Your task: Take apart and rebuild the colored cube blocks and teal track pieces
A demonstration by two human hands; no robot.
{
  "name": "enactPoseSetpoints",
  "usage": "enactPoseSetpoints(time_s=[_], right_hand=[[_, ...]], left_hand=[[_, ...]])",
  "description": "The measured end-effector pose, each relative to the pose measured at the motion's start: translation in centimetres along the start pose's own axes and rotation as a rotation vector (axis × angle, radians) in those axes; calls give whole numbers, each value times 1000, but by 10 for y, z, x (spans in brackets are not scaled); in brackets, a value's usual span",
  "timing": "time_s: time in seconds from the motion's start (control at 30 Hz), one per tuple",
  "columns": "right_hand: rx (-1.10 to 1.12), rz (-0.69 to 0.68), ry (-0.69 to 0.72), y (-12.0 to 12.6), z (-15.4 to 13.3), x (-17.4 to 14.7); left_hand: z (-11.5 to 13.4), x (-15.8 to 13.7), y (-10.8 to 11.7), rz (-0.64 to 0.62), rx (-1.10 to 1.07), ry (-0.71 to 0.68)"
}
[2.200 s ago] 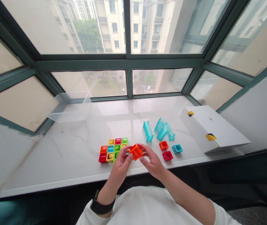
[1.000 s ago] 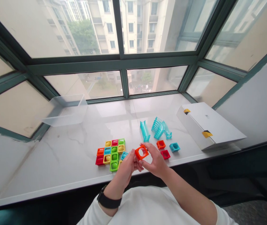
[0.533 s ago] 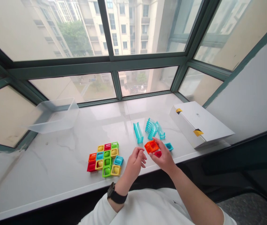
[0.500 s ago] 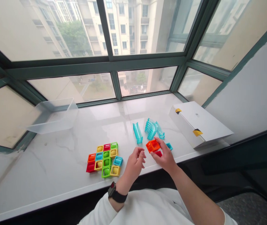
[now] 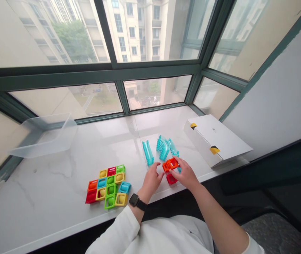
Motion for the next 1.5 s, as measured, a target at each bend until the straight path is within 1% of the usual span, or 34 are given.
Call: enactPoseSetpoints(time_s=[0.07, 0.17, 0.33, 0.53, 0.87, 1.0, 1.2, 1.5], right_hand=[[-40, -29, 13, -5, -2, 2], [-87, -51, 39, -10, -5, 6], [-145, -49, 38, -14, -2, 8], [-190, -51, 20, -19, 3, 9], [-281, -86, -30, -27, 7, 10], [-296, -84, -37, -28, 4, 10], [-315, -77, -53, -30, 6, 9], [-350, -73, -33, -32, 7, 7]], left_hand=[[-3, 3, -5, -9, -44, 19], [-5, 5, -11, -10, -18, 3], [-8, 10, -17, -2, 9, -62], [-13, 14, -22, -24, 0, -84], [-13, 17, -22, -30, 20, -70], [-11, 17, -22, -26, 50, -85], [-11, 17, -21, -18, 38, -92], [-12, 17, -21, -15, 50, -67]])
Point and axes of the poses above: each hand's wrist, its own x-axis towards the middle knuckle, its own y-axis out of the back of the hand, z = x × y, the point moved 7 cm from there along x, towards the middle knuckle, and after that the axes turned 1 degree about x, right-handed, at the moved point
